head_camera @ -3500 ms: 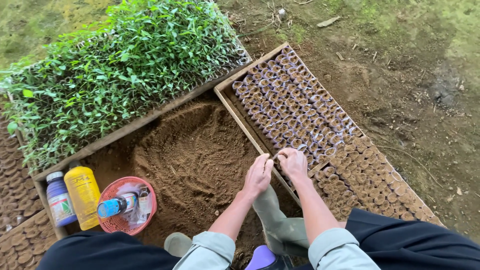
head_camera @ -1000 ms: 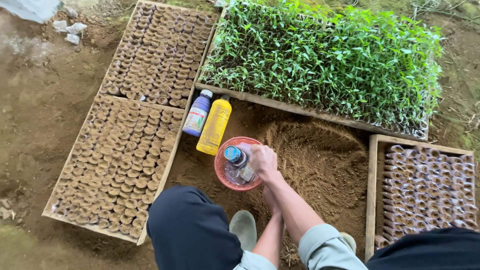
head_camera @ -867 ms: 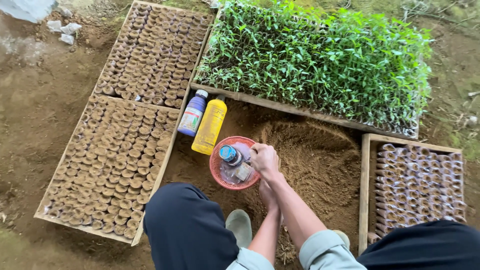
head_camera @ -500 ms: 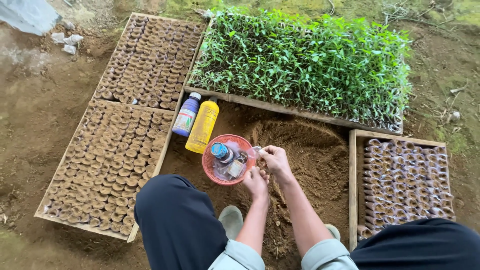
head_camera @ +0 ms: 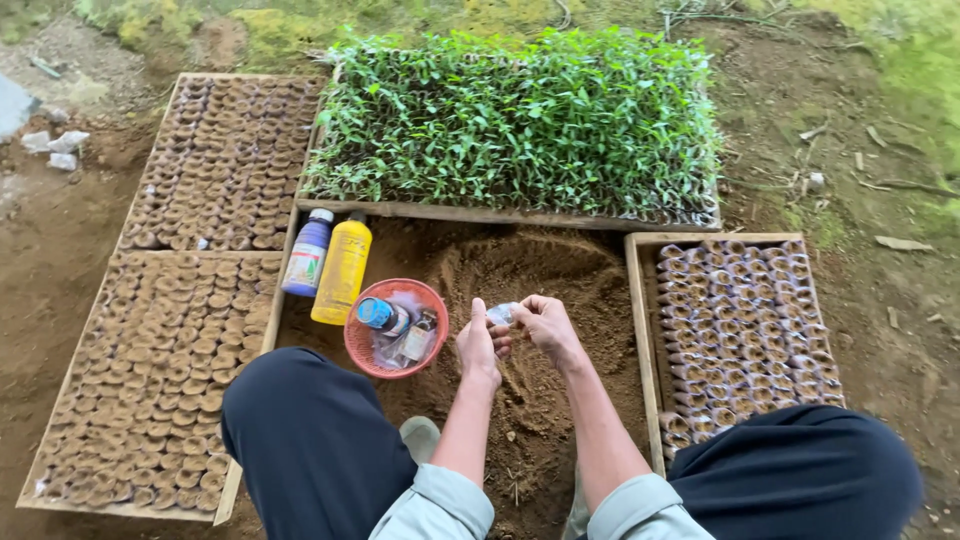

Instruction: Filling small seedling containers with soil and wrapping soil in plastic to create plugs for planting.

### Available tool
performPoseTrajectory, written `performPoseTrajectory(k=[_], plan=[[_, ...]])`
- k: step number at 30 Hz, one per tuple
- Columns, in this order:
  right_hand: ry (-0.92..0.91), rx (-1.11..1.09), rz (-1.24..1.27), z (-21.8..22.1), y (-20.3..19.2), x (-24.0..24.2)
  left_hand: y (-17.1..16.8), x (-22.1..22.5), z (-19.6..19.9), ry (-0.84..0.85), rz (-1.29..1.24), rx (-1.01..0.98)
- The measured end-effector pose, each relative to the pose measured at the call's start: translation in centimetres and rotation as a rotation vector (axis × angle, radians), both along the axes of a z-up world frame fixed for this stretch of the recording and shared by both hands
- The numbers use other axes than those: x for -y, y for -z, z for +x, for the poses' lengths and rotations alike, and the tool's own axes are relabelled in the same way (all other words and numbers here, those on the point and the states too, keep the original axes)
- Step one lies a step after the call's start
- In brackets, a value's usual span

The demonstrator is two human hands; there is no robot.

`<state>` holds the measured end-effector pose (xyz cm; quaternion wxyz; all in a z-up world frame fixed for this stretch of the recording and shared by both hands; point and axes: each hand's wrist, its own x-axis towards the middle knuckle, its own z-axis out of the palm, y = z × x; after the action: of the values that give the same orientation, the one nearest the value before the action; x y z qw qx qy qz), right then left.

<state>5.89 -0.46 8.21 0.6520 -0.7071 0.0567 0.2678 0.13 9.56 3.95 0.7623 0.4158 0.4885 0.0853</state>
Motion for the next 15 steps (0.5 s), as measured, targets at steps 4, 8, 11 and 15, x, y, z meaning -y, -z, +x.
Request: performPoseTrajectory(k=[4,8,11,15], plan=[[-0.006,0.014,0.006,1.2,3.0,2.6,1.1,1.1,0.8,0.118,-0.091,-0.023],[-0.024,0.022,0.021,1.2,3.1,4.6,2.0,2.2,1.2,0.208,-0.169,-0.019],[0.003,0.023,0.051,1.6,3.9,5.3,1.1,2.9,1.6,0.202,-0.183,0.003],[0.086,-0.005,0.099,0.9,3.9,6.1,2.1,2.9,1.2,0.146,-0.226,0.029]])
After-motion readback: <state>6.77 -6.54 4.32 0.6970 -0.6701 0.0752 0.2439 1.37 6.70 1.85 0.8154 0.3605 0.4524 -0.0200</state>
